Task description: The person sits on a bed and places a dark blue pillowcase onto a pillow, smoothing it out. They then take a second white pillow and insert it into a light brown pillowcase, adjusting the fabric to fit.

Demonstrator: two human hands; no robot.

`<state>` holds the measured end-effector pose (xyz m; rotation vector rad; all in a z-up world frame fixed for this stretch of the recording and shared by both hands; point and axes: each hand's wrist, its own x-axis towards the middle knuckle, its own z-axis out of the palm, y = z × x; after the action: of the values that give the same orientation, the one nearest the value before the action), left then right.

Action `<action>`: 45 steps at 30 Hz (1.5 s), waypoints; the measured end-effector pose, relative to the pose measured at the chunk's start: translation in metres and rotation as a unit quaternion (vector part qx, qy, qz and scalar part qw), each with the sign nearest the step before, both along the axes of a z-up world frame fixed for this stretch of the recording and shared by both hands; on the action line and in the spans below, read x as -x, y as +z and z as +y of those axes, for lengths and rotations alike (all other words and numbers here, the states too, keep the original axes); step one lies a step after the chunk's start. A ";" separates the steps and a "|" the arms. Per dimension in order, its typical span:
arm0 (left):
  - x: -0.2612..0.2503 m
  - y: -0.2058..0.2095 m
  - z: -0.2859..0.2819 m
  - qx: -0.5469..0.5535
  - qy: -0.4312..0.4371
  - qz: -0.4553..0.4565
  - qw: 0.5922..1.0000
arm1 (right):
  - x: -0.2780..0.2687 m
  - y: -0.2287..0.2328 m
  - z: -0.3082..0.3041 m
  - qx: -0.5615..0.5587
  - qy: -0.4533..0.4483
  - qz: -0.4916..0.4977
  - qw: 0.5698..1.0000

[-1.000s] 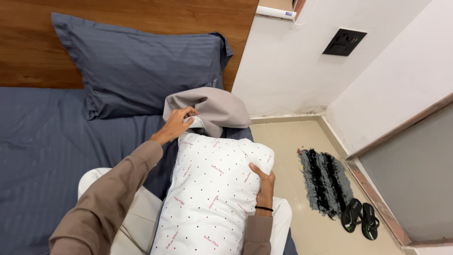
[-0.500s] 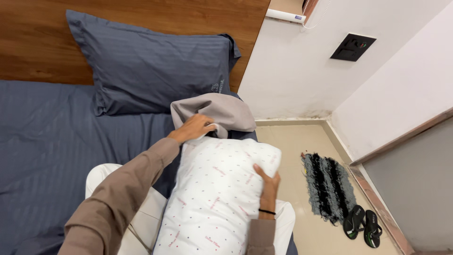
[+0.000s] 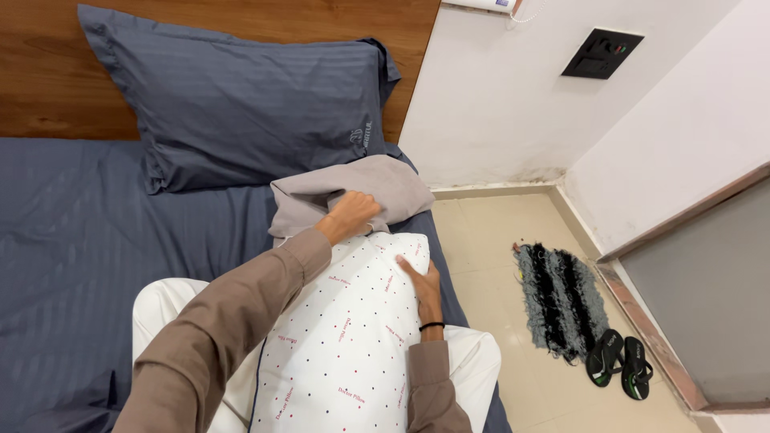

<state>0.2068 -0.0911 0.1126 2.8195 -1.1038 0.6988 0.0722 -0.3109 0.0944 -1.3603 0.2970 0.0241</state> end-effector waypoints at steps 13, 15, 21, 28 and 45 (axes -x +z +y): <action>-0.036 0.033 -0.071 0.120 -0.153 -0.005 0.981 | 0.017 0.020 0.043 0.173 0.118 -0.182 0.961; -0.019 0.051 -0.084 0.199 -0.212 0.069 0.954 | 0.010 0.010 0.043 0.193 0.115 -0.171 0.959; 0.038 0.055 -0.095 0.063 -0.189 0.119 0.973 | 0.001 -0.012 0.036 0.177 0.065 -0.112 0.976; 0.048 0.004 0.020 0.130 -0.121 -0.005 0.984 | -0.006 -0.036 0.028 0.210 0.042 -0.073 0.974; 0.090 -0.065 0.146 0.357 0.168 0.186 0.900 | 0.065 0.057 0.173 0.534 0.311 -0.209 0.758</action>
<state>0.1164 0.0547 0.0477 2.3433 -0.2148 0.4200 0.0072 -0.1379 0.1518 -2.5020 -0.6619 0.1153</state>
